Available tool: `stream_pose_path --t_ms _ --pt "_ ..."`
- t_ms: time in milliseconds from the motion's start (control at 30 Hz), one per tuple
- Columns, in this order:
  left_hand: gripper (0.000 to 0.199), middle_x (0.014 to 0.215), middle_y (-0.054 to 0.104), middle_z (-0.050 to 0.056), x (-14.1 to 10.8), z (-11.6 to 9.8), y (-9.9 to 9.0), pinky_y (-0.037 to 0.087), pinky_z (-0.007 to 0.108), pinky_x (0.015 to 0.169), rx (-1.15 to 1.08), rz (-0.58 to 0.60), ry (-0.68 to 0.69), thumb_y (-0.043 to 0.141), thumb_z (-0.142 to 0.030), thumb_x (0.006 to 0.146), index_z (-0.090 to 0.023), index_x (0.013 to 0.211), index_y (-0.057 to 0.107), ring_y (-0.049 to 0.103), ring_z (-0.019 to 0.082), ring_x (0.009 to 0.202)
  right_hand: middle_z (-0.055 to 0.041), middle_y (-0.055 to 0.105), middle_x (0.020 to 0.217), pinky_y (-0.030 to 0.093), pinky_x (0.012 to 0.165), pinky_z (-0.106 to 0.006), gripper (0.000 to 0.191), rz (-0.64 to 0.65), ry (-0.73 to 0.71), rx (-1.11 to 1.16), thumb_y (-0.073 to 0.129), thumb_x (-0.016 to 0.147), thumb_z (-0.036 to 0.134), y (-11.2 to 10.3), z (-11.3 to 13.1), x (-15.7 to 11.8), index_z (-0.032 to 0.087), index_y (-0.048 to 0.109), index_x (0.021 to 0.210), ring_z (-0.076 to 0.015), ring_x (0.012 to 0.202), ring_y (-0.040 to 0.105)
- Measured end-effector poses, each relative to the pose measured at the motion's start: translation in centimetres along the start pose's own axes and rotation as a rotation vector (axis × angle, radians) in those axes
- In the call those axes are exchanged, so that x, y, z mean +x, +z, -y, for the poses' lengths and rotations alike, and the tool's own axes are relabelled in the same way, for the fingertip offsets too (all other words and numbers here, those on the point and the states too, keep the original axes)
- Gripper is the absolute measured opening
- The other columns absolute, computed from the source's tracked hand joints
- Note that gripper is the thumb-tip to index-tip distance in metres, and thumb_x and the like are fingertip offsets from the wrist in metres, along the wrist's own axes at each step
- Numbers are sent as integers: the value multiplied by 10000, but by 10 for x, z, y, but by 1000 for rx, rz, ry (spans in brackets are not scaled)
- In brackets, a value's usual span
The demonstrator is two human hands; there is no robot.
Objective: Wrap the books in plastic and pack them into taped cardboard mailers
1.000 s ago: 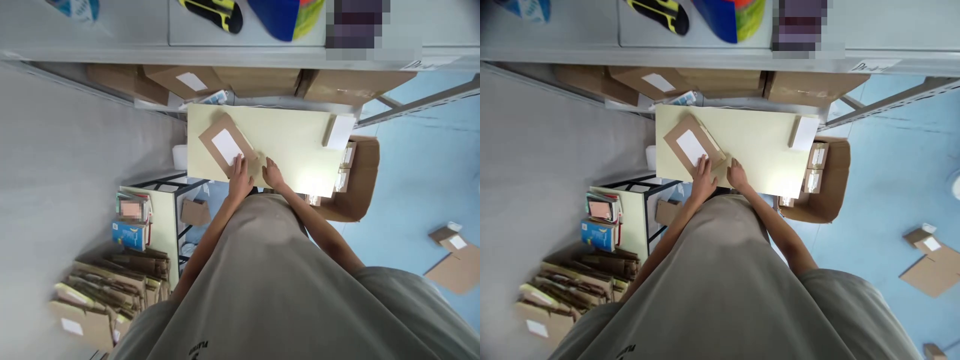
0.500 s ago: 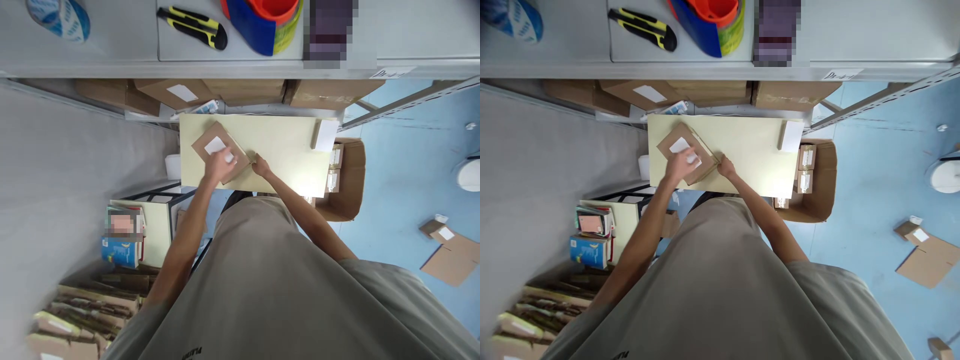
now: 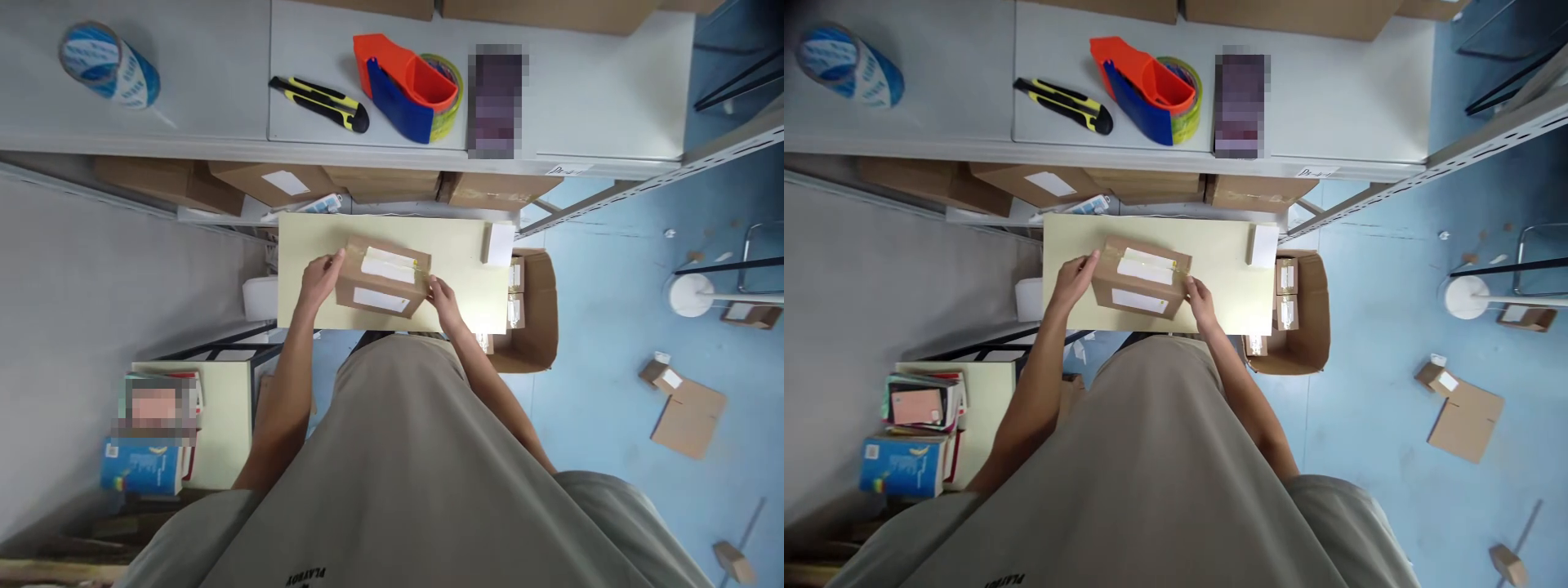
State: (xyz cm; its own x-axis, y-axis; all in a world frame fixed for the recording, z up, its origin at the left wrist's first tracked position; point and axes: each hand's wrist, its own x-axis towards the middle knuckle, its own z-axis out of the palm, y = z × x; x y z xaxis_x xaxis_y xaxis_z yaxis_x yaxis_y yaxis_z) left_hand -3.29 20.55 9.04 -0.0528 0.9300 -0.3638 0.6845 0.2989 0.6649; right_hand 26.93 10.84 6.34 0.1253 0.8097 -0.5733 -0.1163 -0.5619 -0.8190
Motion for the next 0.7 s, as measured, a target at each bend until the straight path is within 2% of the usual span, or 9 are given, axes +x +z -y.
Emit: stream_pose_path --t_ms 67,133,233,300,433,567,633,700 --pt "560 1010 772 104 -23 2 13 527 356 939 -84 12 -1 492 -707 1011 -204 915 719 704 285 1036 -149 734 1364 561 1073 -400 581 -132 -115 -174 430 1042 677 -14 6 -7 196 638 1292 -264 1267 684" --pt "491 1122 780 115 -39 4 32 532 344 964 -139 11 -6 517 -649 1009 -204 1003 724 708 278 1082 -156 756 1285 565 1016 -390 589 -224 -163 -359 366 1061 684 -22 9 -9 197 627 1265 -264 1177 704" --pt "411 1121 782 133 -52 11 60 523 360 984 -91 35 -70 520 -569 1015 -205 1037 710 713 288 1096 -151 778 1206 559 941 -392 531 -266 -152 -556 324 1091 639 -26 5 -5 213 600 1249 -271 1042 726" --pt "386 1087 783 133 -55 17 71 518 374 980 -69 60 -94 532 -552 1005 -207 1022 705 718 294 1072 -152 785 1176 550 919 -399 490 -254 -125 -630 343 1099 609 -27 -1 0 210 577 1260 -278 990 735" --pt "475 1032 797 113 -51 28 77 541 397 978 -216 213 -115 581 -647 952 -198 966 735 724 309 1059 -143 794 1168 559 931 -384 547 -145 -60 -620 397 1082 660 -39 -4 5 191 602 1275 -271 1029 739" --pt "577 1037 824 119 -41 33 84 582 417 978 -635 437 -285 654 -698 874 -168 1058 787 750 334 1098 -129 774 1325 533 1115 -395 621 98 -4 -423 433 1061 716 -53 4 6 188 699 1250 -268 1249 690" --pt "595 1028 829 136 -37 36 88 596 430 970 -757 498 -343 707 -682 829 -154 1089 794 768 344 1071 -125 746 1405 480 1207 -413 631 170 52 -315 436 1070 700 -56 6 6 180 709 1303 -265 1338 657" --pt "599 1023 830 143 -36 38 90 603 435 968 -786 513 -353 737 -674 807 -150 1091 795 776 349 1066 -121 734 1434 454 1244 -429 637 203 107 -237 420 1082 675 -56 6 6 176 700 1361 -264 1376 644"
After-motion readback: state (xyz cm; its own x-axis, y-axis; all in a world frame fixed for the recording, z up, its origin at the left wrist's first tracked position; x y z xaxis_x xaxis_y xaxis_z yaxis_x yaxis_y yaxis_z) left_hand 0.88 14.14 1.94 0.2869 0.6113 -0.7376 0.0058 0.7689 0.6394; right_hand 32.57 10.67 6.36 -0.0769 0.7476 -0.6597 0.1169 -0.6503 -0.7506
